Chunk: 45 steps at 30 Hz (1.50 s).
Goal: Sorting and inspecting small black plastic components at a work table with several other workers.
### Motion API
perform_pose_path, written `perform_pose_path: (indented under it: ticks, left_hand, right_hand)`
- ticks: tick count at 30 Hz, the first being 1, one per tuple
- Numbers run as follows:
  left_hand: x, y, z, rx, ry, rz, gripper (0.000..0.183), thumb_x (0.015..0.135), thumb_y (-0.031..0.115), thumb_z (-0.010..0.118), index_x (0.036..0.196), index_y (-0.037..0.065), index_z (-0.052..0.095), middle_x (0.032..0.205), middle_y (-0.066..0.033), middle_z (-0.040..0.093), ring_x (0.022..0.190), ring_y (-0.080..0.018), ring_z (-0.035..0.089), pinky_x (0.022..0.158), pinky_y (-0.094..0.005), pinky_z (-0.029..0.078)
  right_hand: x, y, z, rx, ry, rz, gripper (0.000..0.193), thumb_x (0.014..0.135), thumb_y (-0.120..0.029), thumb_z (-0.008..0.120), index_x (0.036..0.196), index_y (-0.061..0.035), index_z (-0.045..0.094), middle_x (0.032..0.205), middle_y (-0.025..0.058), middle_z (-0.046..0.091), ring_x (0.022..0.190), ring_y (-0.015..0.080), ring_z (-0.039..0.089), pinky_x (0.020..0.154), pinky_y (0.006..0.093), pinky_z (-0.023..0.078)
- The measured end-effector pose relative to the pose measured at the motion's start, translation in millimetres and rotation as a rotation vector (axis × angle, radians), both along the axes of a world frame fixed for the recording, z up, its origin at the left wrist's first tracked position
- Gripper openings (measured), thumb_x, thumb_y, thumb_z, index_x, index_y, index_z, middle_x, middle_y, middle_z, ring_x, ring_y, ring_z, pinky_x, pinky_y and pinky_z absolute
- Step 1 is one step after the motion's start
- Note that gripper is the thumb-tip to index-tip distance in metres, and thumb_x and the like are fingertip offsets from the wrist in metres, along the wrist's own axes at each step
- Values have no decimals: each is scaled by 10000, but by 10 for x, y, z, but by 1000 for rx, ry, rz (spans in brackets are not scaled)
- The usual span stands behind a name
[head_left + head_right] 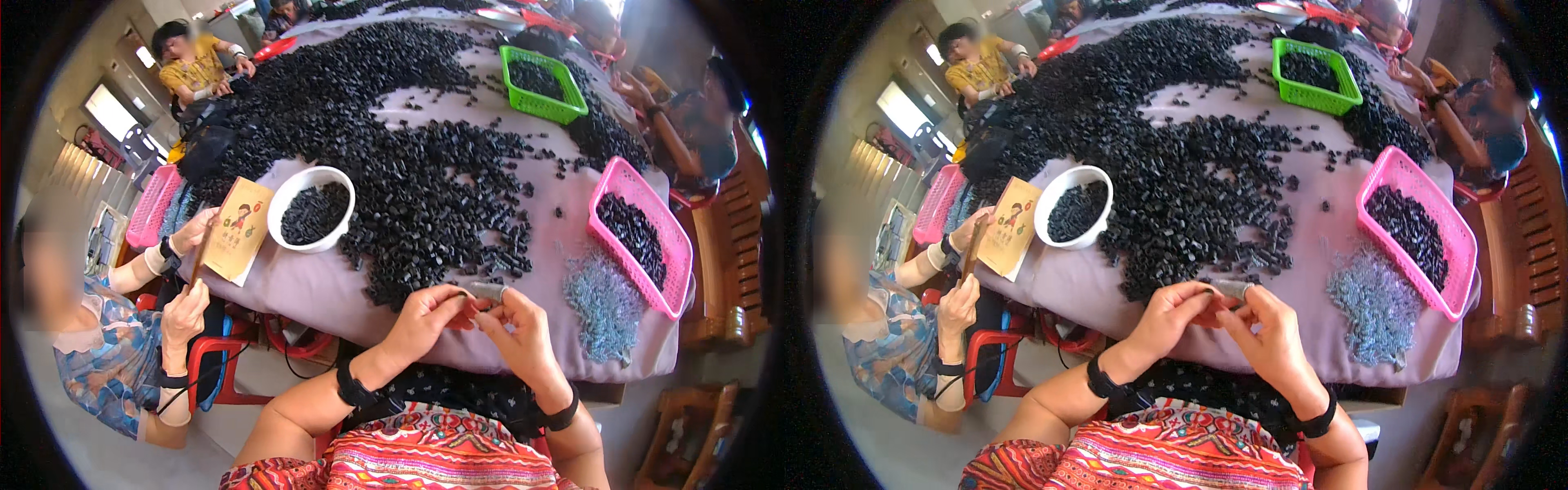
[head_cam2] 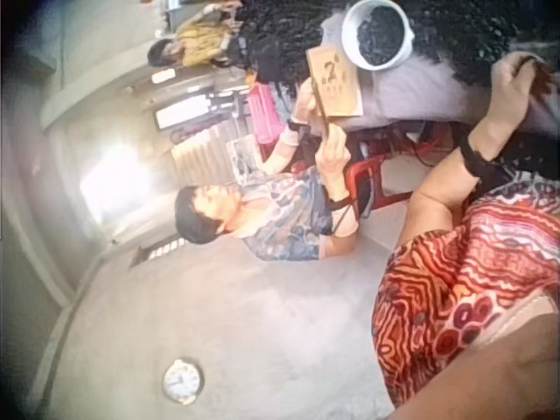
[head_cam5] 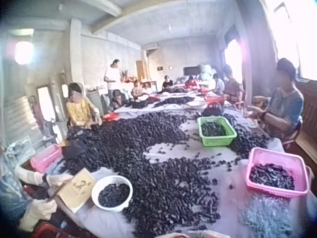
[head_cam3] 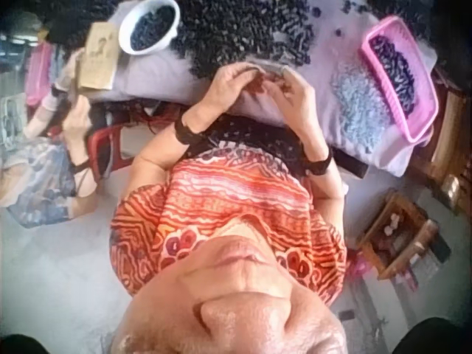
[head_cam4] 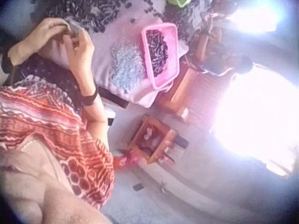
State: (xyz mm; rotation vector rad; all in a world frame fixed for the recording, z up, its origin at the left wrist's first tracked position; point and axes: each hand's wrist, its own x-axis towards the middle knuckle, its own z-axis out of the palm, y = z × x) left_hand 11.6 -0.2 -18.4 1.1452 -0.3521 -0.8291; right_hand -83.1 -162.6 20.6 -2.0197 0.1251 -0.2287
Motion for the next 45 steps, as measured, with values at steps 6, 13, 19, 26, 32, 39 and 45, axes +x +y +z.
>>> perform_pose_path:
  ticks: [6,13,19,26,32,39,45]
  left_hand:
    - [64,30,54,43,-43,-25,251,1032,178,505,1106,-18,644,982,-96,707,862,-170,690,803,-310,571]
    - [31,16,10,58,-7,13,241,1032,162,504,1100,-18,650,936,-128,716,823,-185,703,782,-302,576]
    - [25,34,18,98,-64,7,237,1031,145,494,1112,-17,648,943,-136,721,813,-182,704,771,-298,577]
    - [32,-20,33,116,-93,-1,242,1027,143,491,1114,-26,640,943,-142,717,804,-194,702,768,-307,577]
    - [25,27,69,161,-95,38,229,1025,126,498,1115,-34,635,941,-145,717,801,-191,704,759,-300,578]
    - [58,72,-20,219,-143,70,274,1008,207,543,1155,-9,624,939,-105,699,794,-157,671,733,-285,562]
    - [188,141,-73,181,-138,33,255,999,204,578,1151,8,636,960,-83,695,832,-135,667,748,-258,568]
  right_hand:
    - [-42,-41,58,547,170,-2,237,968,-126,646,1136,38,615,930,46,707,762,80,641,684,230,515]
    - [-302,-139,725,1047,510,462,344,1017,-244,569,1161,66,609,937,94,691,786,120,655,741,272,530]
    - [-242,-232,862,991,348,1019,370,981,-211,635,1203,82,598,1036,132,697,869,183,686,733,324,545]
    - [-573,170,766,1138,-351,688,342,930,-131,682,1185,92,635,916,203,695,772,319,719,612,340,583]
    - [-519,-279,623,800,-383,825,309,966,-205,657,1158,35,631,984,105,699,876,208,692,708,347,548]
    - [-1261,-738,811,1102,-298,-67,176,918,-35,604,1045,86,620,817,180,677,590,216,674,551,279,545]
    - [-2217,-1970,266,874,-852,-615,224,963,-67,545,1151,20,630,950,140,677,741,174,661,669,259,550]
